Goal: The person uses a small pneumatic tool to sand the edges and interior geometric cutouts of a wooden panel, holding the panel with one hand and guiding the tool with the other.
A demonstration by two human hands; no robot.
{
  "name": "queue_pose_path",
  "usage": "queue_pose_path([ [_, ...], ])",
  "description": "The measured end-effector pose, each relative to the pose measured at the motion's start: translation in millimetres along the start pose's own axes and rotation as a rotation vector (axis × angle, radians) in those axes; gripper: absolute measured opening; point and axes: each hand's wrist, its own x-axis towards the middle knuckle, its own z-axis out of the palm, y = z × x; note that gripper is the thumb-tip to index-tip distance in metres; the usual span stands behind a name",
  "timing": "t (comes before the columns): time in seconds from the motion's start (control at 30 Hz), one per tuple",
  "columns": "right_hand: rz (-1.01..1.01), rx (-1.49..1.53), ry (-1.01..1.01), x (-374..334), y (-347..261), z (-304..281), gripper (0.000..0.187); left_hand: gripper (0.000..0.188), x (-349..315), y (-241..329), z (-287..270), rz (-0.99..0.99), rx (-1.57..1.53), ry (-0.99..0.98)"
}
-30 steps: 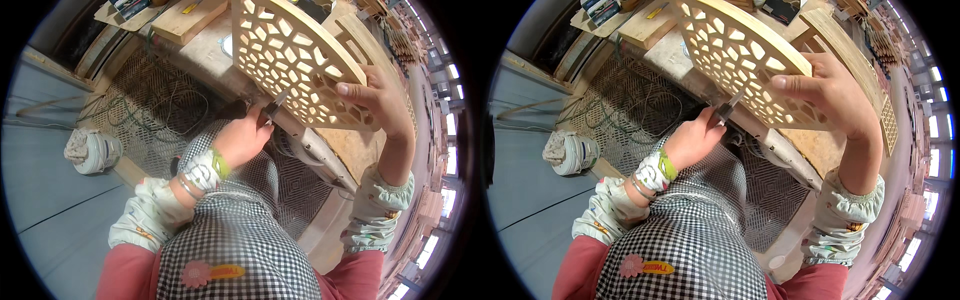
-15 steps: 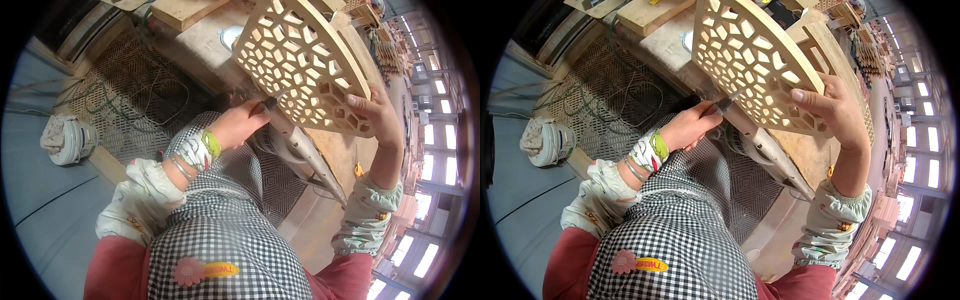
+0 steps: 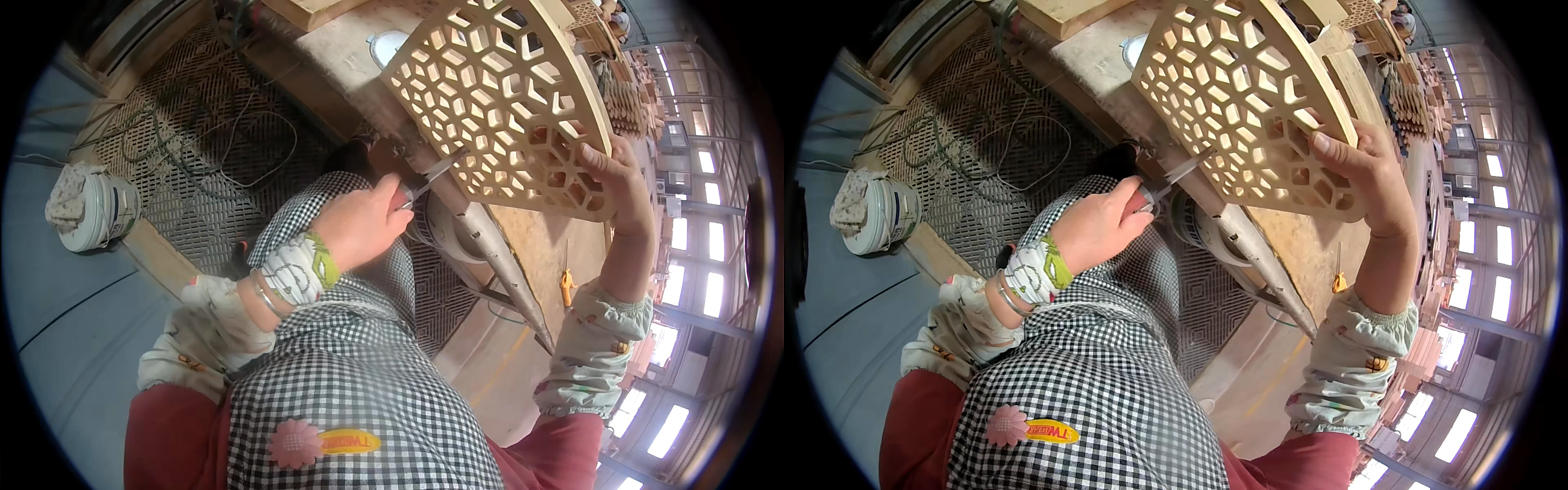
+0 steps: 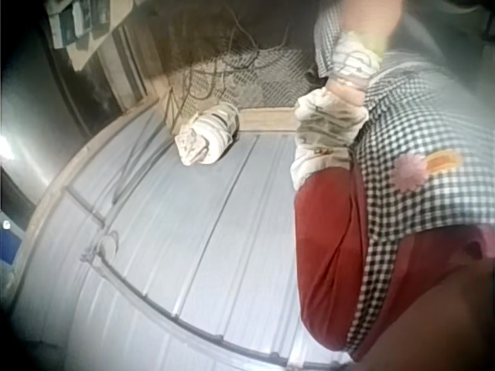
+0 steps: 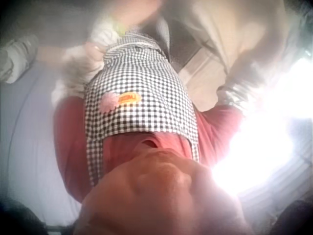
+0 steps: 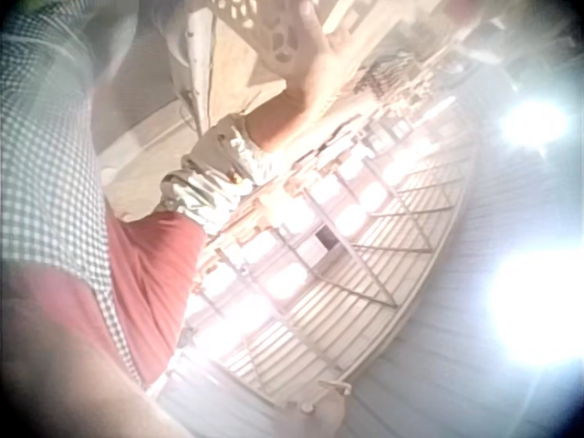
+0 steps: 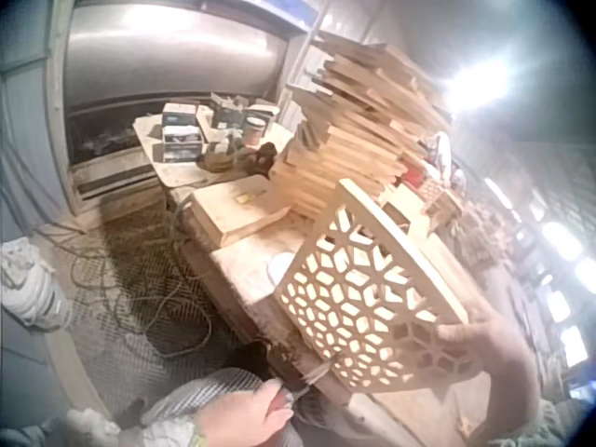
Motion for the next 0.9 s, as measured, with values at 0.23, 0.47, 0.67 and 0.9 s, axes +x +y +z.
queue_pose_path([
  [0.23,-0.063,-0.022,-0.049,-0.3,7.9,-1.6,0.046,0.042,36.8,19.5,6.7,-0.013,0.218,0.02],
  [0.47,-0.066,-0.055,-0.044,-1.9,8.5,-1.9,0.046,0.043,34.2,6.4,14.2,-0.105,0.144,0.02],
  [0.67,-0.004,-0.037,0.029,-0.3,2.6,5.8,0.048,0.04,-13.5,-6.8,5.7,-0.234,-0.42,-0.149],
  [0.9,-0.023,-0.039,0.042,6.8,16.1,-3.3,0.05,0.04,15.7,-17.1,10.2,-0.334,-0.884,-0.424],
])
